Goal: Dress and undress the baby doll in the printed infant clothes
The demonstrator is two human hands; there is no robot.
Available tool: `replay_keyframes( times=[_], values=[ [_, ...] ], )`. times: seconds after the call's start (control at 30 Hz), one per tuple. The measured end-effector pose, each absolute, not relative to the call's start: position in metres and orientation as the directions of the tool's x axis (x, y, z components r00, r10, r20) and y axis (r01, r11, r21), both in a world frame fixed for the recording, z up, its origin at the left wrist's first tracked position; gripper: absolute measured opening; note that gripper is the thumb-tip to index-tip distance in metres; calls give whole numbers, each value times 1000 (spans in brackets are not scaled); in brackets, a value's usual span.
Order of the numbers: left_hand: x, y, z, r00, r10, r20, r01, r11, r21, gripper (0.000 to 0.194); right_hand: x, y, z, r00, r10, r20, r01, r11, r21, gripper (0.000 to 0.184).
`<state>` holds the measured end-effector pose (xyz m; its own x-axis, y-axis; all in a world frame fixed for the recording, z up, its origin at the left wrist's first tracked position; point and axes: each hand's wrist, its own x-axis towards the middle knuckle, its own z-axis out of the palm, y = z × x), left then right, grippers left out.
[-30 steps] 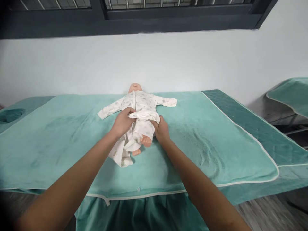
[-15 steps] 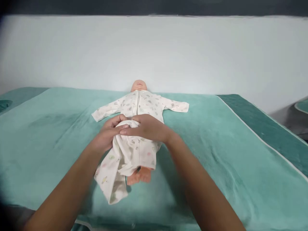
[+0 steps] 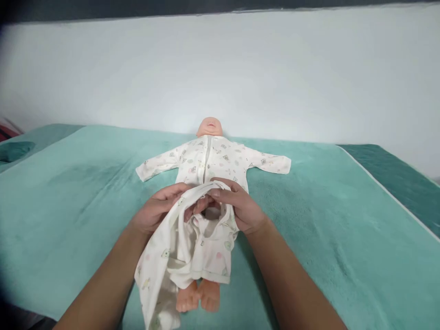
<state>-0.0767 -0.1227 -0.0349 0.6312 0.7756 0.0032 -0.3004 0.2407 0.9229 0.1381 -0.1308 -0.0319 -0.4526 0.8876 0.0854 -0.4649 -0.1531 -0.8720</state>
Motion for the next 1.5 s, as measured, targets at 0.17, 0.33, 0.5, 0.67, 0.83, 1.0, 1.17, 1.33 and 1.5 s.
replay_keyframes(
  times=[0.17, 0.33, 0.5, 0.67, 0.83, 1.0, 1.17, 1.33, 1.5],
  values=[
    [-80, -123, -39, 636, 770, 47, -272, 167, 948, 42, 137, -136, -22, -577, 813, 73, -295, -125, -947, 38],
    [-80, -122, -43, 530, 843, 91, -357, 125, 926, 30, 131, -147, -8, -643, 765, 6, -140, -110, -984, 29],
    [-77, -123, -40, 456, 890, 25, -349, 153, 925, 16, 131, -145, -18, -553, 833, 14, -270, -164, -949, 27],
    [-80, -122, -40, 606, 789, 102, -335, 137, 932, 24, 130, -141, -24, -459, 888, 17, -409, -195, -891, 32],
    [-81, -120, -41, 610, 785, 107, -260, 70, 963, 40, 132, -138, -27, -482, 873, 78, -453, -172, -875, 28],
    [-77, -122, -41, 587, 801, 117, -253, 44, 966, 44, 135, -137, -28, -569, 812, 126, -493, -215, -843, 23],
    [-75, -124, -41, 531, 842, 91, -357, 126, 925, 22, 133, -139, -20, -591, 803, 80, -436, -234, -869, 24],
    [-74, -125, -39, 529, 841, 115, -407, 133, 904, 18, 130, -141, -17, -556, 831, 9, -389, -251, -887, 25],
    [-74, -126, -39, 500, 860, 105, -402, 123, 907, 16, 130, -140, -18, -536, 844, -10, -343, -229, -911, 26]
  ],
)
